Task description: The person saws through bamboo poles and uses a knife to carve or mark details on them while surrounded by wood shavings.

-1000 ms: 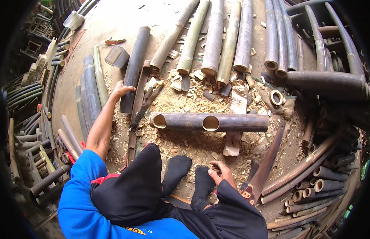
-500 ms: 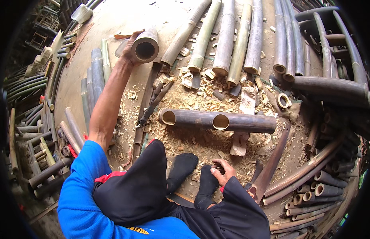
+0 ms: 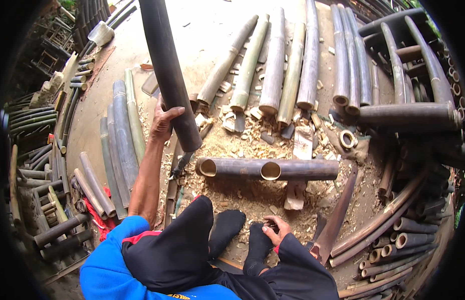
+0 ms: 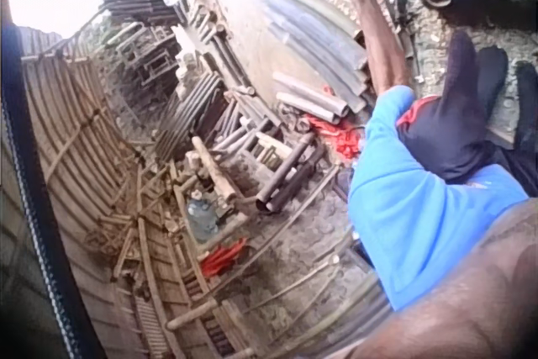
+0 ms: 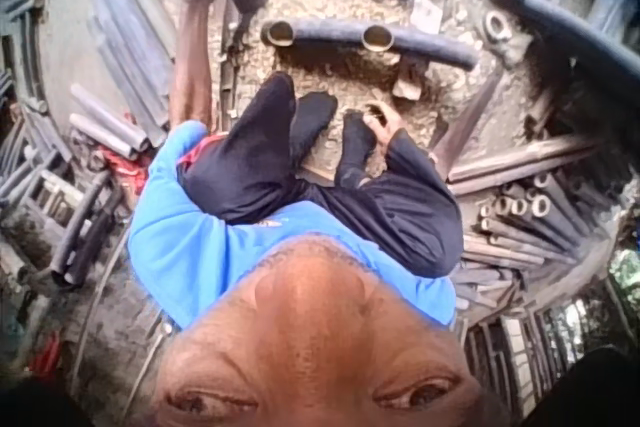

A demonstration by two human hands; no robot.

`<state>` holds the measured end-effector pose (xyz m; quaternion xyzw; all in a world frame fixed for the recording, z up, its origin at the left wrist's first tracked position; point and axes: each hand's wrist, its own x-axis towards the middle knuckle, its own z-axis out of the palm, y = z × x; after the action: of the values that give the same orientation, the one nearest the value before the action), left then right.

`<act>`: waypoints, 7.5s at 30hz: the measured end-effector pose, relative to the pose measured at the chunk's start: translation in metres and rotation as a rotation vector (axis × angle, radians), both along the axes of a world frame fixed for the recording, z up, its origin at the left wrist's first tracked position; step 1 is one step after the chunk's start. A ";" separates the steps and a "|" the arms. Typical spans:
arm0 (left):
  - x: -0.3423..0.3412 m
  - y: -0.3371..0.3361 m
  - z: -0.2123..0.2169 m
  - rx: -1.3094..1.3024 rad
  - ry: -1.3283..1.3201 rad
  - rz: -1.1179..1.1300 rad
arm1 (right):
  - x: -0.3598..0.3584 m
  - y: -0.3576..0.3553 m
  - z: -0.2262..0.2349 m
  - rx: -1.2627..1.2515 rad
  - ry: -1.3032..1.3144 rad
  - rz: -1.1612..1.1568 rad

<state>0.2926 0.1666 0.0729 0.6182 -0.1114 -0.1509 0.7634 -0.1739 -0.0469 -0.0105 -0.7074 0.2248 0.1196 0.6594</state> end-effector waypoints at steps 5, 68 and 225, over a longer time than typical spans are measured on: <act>0.034 0.013 0.019 0.247 -0.371 -0.117 | 0.012 0.001 -0.007 -0.083 -0.051 0.105; 0.026 0.064 -0.034 1.288 -0.168 0.280 | -0.006 -0.005 -0.004 -0.167 -0.013 -0.009; -0.207 0.309 -0.080 0.990 -0.115 0.862 | -0.081 0.010 -0.001 0.258 0.299 -0.354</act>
<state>0.0858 0.4757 -0.0067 0.8927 0.1880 0.1681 0.3736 -0.2544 -0.0365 -0.0119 -0.5413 0.4230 0.1332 0.7143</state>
